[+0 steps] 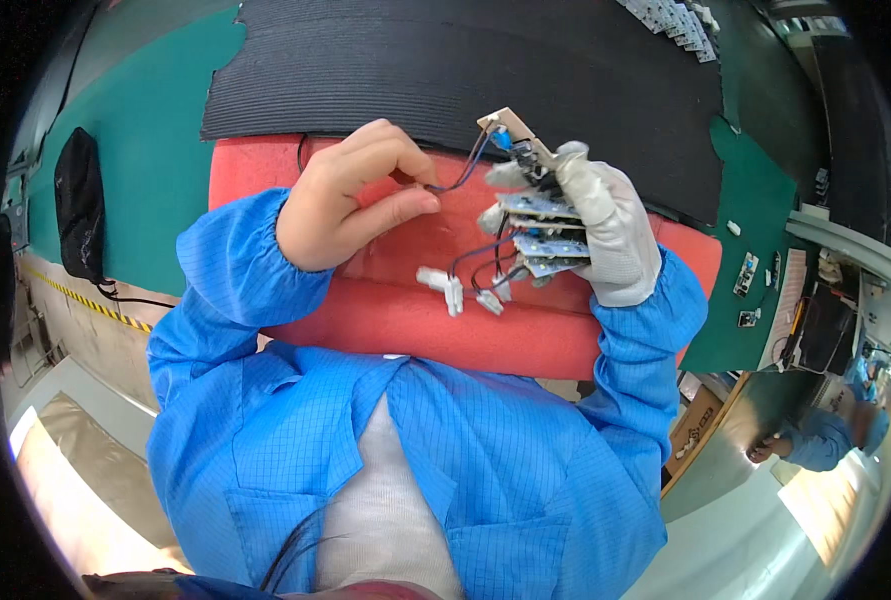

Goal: Assemble and test small electronic circuit boards by connecting wires and checking for light indicators.

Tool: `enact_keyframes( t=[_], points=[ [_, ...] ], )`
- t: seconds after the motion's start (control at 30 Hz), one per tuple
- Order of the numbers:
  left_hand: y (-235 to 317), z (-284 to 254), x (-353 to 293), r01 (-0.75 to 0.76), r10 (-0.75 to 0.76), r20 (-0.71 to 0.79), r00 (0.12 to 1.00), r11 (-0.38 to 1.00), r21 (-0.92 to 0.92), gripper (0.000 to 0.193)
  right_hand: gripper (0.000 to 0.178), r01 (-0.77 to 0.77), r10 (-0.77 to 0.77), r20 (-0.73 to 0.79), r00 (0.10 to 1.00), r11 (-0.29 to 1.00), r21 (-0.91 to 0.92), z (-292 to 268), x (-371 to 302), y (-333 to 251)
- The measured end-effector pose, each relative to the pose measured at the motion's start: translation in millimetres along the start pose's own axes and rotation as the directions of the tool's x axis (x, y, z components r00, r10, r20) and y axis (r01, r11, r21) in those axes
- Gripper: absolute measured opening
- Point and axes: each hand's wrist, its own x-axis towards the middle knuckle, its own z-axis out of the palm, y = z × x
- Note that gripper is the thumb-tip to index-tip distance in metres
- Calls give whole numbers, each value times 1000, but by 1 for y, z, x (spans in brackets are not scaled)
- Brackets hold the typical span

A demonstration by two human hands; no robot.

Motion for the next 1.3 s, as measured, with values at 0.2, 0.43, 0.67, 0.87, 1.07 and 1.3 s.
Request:
enact_keyframes(
  t=[0.2, 0.43, 0.67, 0.87, 1.07, 1.3],
  points=[
    [-4, 2, -3, -33, 78, -133, 988, 950, 311, 12, 53, 8, -1, 148, 989, 999, -48, 8, -5, -6],
    [3, 0, -10, 160, -173, -159, 972, 983, -95, 11, 49, 149, -163, -29, 986, 949, -278, 16, -12, -17],
    [3, 1, -15, 131, -137, -82, 987, 988, -78, 12, 50, 409, -406, 67, 912, 882, -233, -4, -16, -3],
    [-4, -3, -16, -7, 12, -38, 999, 994, 110, 15, 49, 378, -393, 50, 918, 831, -407, 1, -13, -9],
    [-7, -1, -10, -151, 164, -46, 985, 966, 209, 18, 48, 614, -688, 564, 457, -214, -759, -42, 16, 21],
    [-14, 0, -12, -205, 231, -74, 970, 944, 258, 18, 51, -41, 35, -34, 999, 977, -211, -21, 3, 10]
  ],
)
